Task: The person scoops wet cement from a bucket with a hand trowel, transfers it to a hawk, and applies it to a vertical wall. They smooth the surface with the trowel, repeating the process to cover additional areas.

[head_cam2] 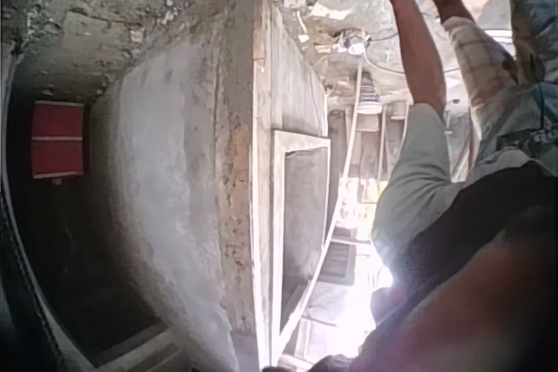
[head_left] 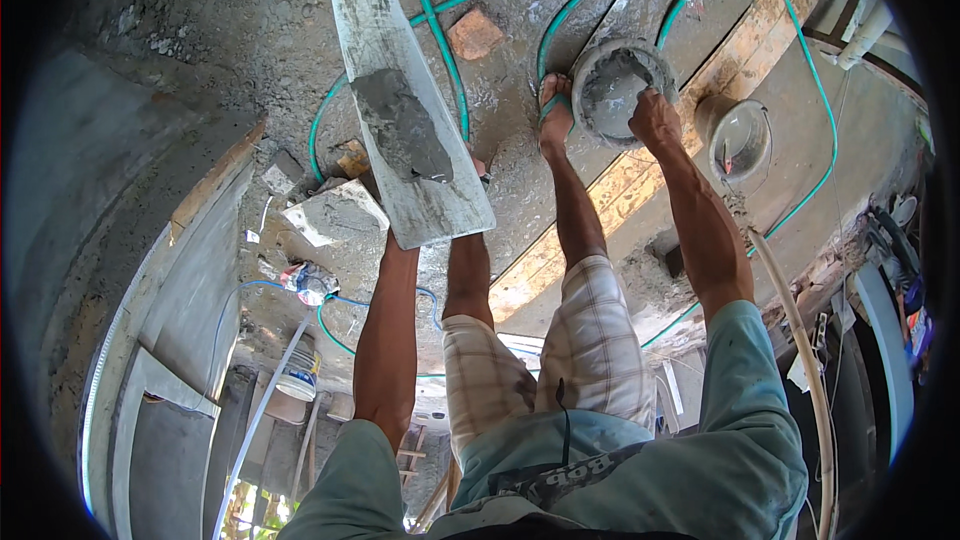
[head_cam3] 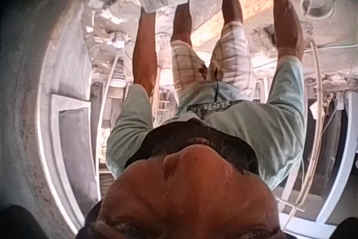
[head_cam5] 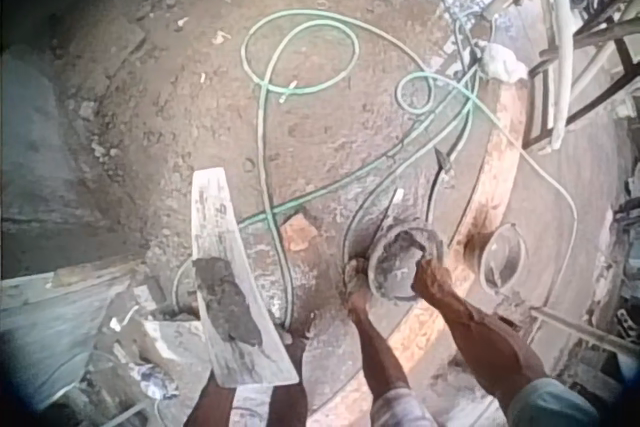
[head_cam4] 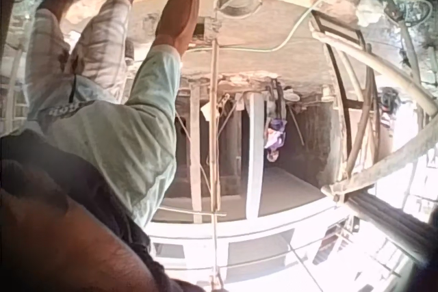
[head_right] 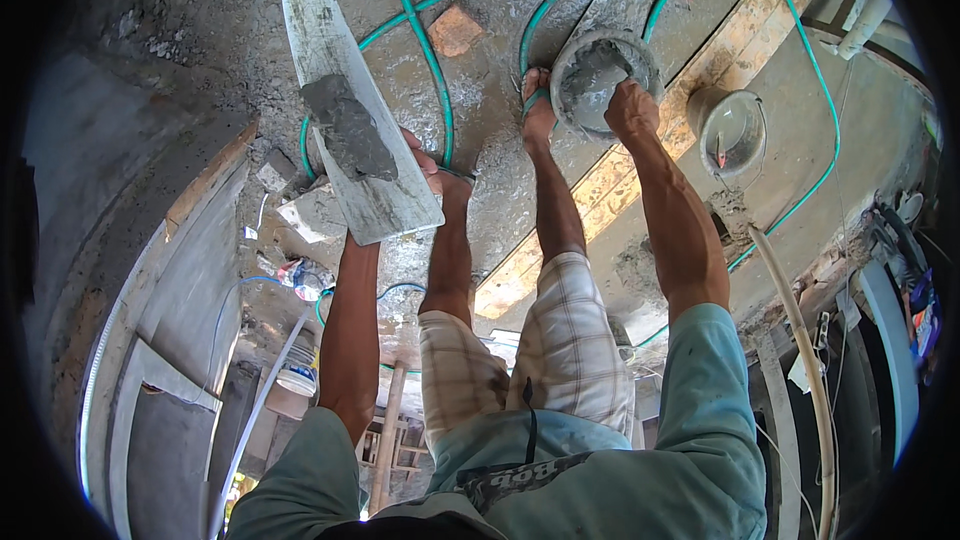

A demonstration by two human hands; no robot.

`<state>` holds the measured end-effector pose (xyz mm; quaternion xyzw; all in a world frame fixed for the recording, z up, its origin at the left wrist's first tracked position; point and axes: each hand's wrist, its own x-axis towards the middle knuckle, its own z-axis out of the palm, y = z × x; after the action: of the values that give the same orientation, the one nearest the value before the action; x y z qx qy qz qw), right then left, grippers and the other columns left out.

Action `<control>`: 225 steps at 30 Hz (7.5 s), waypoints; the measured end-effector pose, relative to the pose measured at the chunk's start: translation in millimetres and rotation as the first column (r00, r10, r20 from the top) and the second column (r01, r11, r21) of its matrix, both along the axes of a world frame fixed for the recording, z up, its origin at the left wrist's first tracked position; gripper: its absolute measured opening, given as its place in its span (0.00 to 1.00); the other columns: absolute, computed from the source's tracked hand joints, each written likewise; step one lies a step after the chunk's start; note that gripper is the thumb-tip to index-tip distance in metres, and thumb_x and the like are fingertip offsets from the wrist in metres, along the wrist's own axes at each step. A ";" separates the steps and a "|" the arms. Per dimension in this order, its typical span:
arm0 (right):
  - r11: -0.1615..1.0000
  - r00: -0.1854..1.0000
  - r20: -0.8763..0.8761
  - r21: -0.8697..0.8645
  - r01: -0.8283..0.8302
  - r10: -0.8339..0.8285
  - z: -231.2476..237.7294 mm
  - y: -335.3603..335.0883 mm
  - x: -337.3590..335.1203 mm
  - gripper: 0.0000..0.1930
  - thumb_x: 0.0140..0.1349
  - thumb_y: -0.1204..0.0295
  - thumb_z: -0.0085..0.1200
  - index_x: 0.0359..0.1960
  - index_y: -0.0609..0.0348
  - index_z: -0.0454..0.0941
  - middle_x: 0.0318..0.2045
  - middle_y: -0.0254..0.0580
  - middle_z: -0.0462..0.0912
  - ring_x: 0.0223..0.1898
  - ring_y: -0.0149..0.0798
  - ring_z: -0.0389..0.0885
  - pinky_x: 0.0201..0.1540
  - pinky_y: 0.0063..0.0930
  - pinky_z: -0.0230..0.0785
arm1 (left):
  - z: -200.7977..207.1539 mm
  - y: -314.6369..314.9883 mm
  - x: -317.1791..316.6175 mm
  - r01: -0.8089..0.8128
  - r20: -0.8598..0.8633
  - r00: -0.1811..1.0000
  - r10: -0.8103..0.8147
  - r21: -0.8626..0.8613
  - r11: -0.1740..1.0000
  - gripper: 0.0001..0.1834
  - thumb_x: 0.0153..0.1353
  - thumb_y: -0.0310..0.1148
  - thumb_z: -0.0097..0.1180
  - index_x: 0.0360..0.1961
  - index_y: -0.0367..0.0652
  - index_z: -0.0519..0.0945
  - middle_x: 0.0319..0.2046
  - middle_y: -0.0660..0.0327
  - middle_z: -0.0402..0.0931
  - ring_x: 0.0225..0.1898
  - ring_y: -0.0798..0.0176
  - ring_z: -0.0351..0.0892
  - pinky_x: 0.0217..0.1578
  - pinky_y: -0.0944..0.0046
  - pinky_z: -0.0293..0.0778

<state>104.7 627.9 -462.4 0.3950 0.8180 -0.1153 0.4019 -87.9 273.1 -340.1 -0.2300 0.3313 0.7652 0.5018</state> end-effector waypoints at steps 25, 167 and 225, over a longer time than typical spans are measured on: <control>0.998 0.998 0.036 -0.032 -0.050 0.051 53.2 -14.6 29.4 0.13 0.61 0.73 0.51 0.45 0.69 0.76 0.37 0.59 0.86 0.40 0.55 0.87 0.41 0.44 0.81 | -7.3 -15.1 -9.5 0.135 -0.151 0.979 -0.135 -0.012 0.991 0.31 0.66 0.51 0.51 0.52 0.28 0.70 0.36 0.43 0.82 0.36 0.53 0.84 0.32 0.62 0.82; -0.131 -0.516 -0.291 -0.762 0.634 -0.806 -62.0 -79.4 166.7 0.23 0.73 0.56 0.45 0.61 0.59 0.67 0.31 0.39 0.79 0.32 0.37 0.78 0.47 0.36 0.72 | -10.4 11.6 11.9 0.364 -0.115 0.918 -0.380 -0.135 0.921 0.29 0.67 0.50 0.50 0.47 0.27 0.74 0.34 0.44 0.83 0.33 0.54 0.83 0.35 0.61 0.79; 0.900 0.711 -0.553 -0.283 0.331 -0.435 15.3 119.5 2.5 0.22 0.66 0.52 0.59 0.40 0.64 0.80 0.28 0.51 0.85 0.29 0.43 0.84 0.38 0.36 0.76 | -35.3 43.1 10.1 0.165 0.114 0.982 -0.151 -0.132 0.977 0.25 0.66 0.45 0.53 0.48 0.30 0.75 0.33 0.47 0.83 0.35 0.52 0.84 0.38 0.60 0.82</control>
<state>107.2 747.4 -447.1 0.4643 0.7901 -0.3824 0.1180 -77.9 316.2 -375.4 -0.2770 0.3755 0.6847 0.5599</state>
